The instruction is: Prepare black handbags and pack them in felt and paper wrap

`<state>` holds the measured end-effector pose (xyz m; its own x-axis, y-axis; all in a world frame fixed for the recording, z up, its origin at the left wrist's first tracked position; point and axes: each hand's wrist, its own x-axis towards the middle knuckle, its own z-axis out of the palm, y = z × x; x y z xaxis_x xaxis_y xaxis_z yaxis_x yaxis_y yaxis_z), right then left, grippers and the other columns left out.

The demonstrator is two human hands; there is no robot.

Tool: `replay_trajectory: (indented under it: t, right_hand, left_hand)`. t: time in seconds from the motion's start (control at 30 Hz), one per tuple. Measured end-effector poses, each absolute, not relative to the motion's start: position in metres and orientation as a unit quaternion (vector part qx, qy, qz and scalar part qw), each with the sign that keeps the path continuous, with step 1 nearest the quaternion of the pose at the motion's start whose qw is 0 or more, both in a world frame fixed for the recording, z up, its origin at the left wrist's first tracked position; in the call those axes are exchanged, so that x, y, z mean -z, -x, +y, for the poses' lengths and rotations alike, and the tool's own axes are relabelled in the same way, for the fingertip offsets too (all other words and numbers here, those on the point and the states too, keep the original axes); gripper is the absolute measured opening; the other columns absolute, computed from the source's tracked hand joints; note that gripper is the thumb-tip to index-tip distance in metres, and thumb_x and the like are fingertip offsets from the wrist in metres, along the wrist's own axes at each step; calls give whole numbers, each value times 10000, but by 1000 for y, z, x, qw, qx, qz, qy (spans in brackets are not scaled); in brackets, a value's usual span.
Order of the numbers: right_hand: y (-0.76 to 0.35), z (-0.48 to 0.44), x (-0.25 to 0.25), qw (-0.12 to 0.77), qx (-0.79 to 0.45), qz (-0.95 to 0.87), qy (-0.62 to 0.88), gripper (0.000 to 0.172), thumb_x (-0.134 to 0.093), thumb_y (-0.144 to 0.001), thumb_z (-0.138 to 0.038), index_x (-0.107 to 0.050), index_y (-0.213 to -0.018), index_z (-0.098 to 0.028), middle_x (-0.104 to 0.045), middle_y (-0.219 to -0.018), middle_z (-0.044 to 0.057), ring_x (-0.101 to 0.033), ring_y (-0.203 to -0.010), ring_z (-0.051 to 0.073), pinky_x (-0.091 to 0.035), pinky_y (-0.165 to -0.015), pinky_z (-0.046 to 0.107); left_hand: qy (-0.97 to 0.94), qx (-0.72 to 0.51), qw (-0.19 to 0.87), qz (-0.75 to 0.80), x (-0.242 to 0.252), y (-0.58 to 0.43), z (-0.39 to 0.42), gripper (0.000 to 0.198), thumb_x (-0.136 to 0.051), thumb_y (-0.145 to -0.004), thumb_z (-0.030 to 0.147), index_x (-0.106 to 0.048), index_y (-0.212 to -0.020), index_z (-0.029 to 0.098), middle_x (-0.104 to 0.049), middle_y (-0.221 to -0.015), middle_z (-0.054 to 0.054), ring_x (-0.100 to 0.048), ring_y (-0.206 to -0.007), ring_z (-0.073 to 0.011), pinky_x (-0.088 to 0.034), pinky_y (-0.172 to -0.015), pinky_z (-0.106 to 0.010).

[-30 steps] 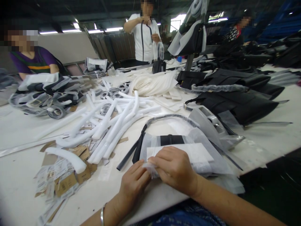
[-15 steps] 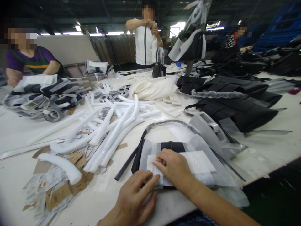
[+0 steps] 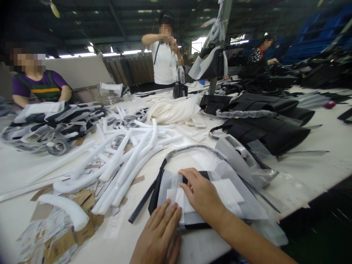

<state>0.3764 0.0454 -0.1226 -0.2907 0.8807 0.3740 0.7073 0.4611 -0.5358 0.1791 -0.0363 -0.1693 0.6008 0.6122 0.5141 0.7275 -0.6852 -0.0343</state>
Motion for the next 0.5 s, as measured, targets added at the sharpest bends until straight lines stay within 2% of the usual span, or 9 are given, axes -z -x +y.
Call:
replay_trajectory:
  t: [0.1,0.2,0.3,0.33,0.4,0.5]
  right_hand:
    - [-431,43,109,359,-51,-768,528,203,-555,-974,-275,-632,-1159,-242,-682,-1215,79,-668,-1063,234,-526,-980,410]
    - [-509,46,98,365,35,-699,614,224,-556,-953,-408,-662,-1074,-251,-647,-1304,108,-566,-1254,312,-380,-1132,510]
    - [-576,55,93,364,-9,-624,691,309,-609,-841,-525,-684,-895,-230,-575,-1393,149,-398,-1404,385,-213,-1212,561]
    - [-590,59,94,360,-37,-611,703,336,-628,-803,-550,-691,-832,-221,-572,-1395,162,-380,-1416,399,-189,-1220,561]
    - [-605,67,97,348,-98,-599,715,386,-632,-779,-585,-715,-749,-209,-592,-1377,176,-428,-1387,405,-226,-1208,550]
    - [-603,76,100,341,-195,-581,713,443,-583,-827,-609,-774,-766,-214,-612,-1393,146,-532,-1312,381,-368,-1128,522]
  left_hand:
    - [888,243,144,-364,178,-175,-34,480,-515,-902,227,-592,-1355,89,-622,-1401,-79,-589,-1287,-287,-553,-995,-397]
    - [891,247,165,-343,186,-170,-30,463,-518,-899,202,-606,-1343,105,-638,-1384,-64,-613,-1261,-237,-499,-1062,-329]
    - [893,251,193,-320,192,-165,-24,446,-533,-888,192,-627,-1317,115,-662,-1352,-62,-643,-1219,-214,-471,-1089,-293]
    - [893,253,205,-311,193,-164,-22,442,-540,-882,192,-635,-1307,117,-671,-1340,-61,-655,-1201,-210,-471,-1086,-285]
    - [895,251,224,-293,194,-162,-18,435,-548,-874,189,-646,-1293,122,-682,-1322,-60,-674,-1169,-202,-480,-1070,-267]
    - [897,245,234,-285,194,-160,-15,421,-545,-882,195,-652,-1286,135,-684,-1319,-49,-685,-1151,-191,-495,-1043,-248]
